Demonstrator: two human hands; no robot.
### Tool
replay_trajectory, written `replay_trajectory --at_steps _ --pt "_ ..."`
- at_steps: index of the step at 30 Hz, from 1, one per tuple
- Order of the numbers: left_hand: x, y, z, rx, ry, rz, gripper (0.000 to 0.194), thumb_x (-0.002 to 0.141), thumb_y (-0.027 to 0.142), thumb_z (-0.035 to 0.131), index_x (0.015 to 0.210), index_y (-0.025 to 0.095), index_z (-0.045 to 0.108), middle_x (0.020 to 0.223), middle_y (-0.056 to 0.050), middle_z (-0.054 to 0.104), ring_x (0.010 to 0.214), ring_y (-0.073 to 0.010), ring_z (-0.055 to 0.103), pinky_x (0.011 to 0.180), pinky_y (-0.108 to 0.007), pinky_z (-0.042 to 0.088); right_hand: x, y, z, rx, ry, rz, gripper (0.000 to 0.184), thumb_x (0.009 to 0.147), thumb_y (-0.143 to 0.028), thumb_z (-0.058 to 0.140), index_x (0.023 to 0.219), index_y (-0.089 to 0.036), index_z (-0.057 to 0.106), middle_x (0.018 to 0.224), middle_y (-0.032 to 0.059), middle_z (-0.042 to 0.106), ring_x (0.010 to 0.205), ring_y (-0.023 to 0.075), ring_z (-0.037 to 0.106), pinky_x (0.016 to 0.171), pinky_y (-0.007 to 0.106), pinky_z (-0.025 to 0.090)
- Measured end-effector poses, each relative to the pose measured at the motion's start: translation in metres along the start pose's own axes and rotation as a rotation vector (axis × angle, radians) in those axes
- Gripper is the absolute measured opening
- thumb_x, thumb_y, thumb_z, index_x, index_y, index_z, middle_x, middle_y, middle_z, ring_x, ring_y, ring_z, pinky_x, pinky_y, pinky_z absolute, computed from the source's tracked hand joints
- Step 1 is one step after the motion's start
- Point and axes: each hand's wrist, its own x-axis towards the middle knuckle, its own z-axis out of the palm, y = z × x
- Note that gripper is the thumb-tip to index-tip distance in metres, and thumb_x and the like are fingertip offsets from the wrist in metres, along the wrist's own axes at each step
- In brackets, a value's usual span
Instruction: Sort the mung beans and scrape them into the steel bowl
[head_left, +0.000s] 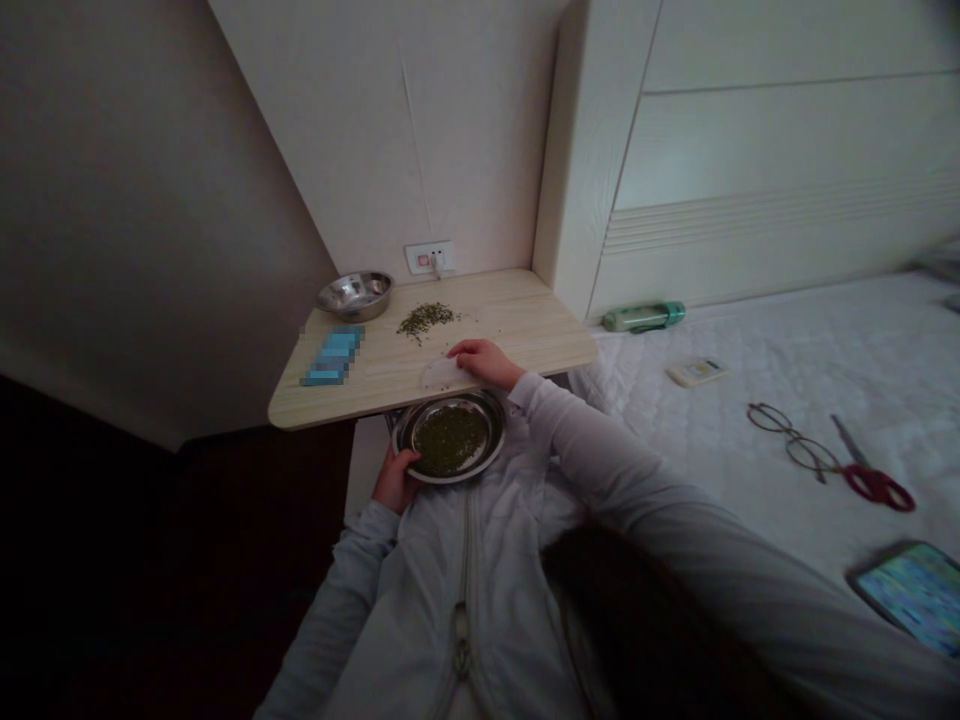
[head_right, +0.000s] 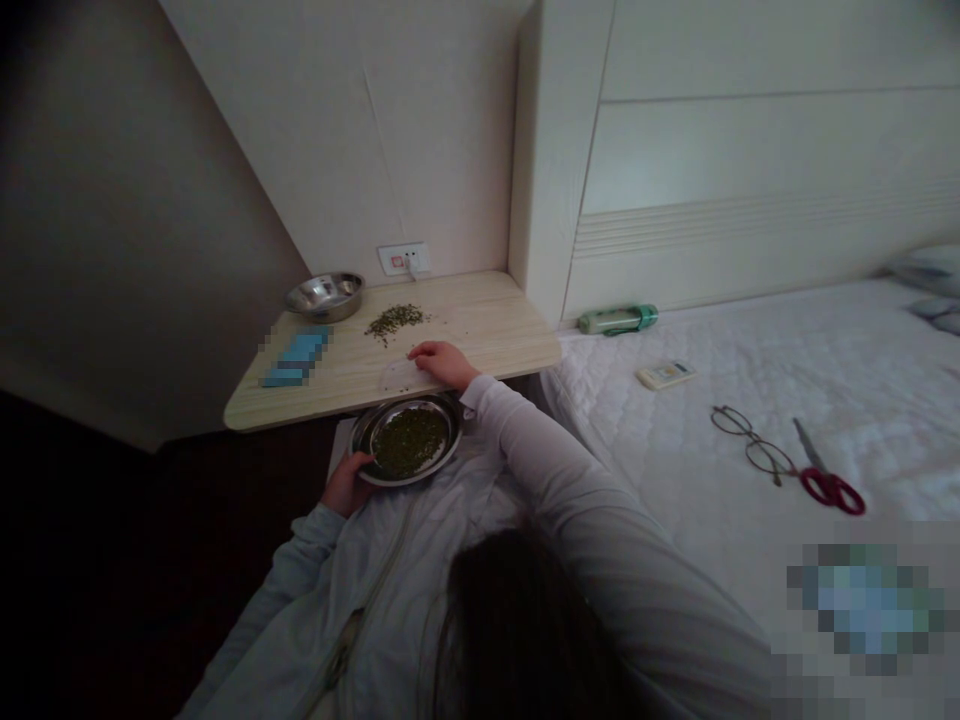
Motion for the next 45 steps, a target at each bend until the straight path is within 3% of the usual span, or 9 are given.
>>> replay_trajectory --at_steps 16,24,30,40,45 --pt "-0.002 0.003 0.003 -0.014 0.006 0.026 0.047 0.055 0.006 0.051 0.099 0.023 0.054 0.071 0.000 0.062 0.073 -0.0199 0.061 0.054 -0.027 0.051 -0.001 0.002 -0.001 0.046 -0.024 -0.007 0.028 0.063 -0.017 0.046 0.084 -0.015 0.065 0.063 -0.0023 0.059 0.060 0.0084 0.049 0.063 0.021 0.038" --pt "-0.003 0.003 0.003 -0.009 0.011 0.023 0.047 0.053 0.006 0.052 0.097 0.021 0.055 0.068 0.001 0.062 0.068 -0.0190 0.061 0.052 -0.027 0.050 0.008 0.010 0.002 0.106 0.171 -0.008 0.033 0.070 -0.015 0.043 0.099 -0.011 0.058 0.061 -0.0032 0.054 0.050 0.0066 0.046 0.058 0.021 0.040" --pt "-0.005 0.004 0.006 -0.017 0.029 0.046 0.042 0.054 0.006 0.051 0.093 0.020 0.056 0.067 0.000 0.062 0.068 -0.0190 0.060 0.051 -0.026 0.048 0.008 0.008 0.003 -0.067 0.222 0.000 0.031 0.073 -0.016 0.043 0.101 -0.012 0.057 0.068 0.0002 0.059 0.060 0.0091 0.052 0.070 0.023 0.041" --pt "-0.001 0.001 -0.003 0.022 0.055 0.159 0.038 0.051 0.008 0.054 0.087 0.019 0.058 0.069 -0.001 0.061 0.075 -0.0197 0.059 0.060 -0.026 0.048 0.006 0.007 0.003 -0.139 0.153 -0.035 0.032 0.072 -0.016 0.044 0.100 -0.013 0.059 0.071 0.0009 0.061 0.066 0.0101 0.053 0.071 0.023 0.041" --pt "-0.004 0.001 -0.001 0.010 0.051 0.099 0.044 0.052 0.010 0.054 0.095 0.020 0.056 0.071 0.001 0.062 0.074 -0.0200 0.060 0.060 -0.029 0.049 0.007 0.011 0.003 -0.082 0.112 -0.046 0.032 0.071 -0.018 0.044 0.098 -0.014 0.060 0.069 -0.0005 0.060 0.061 0.0086 0.051 0.067 0.022 0.041"
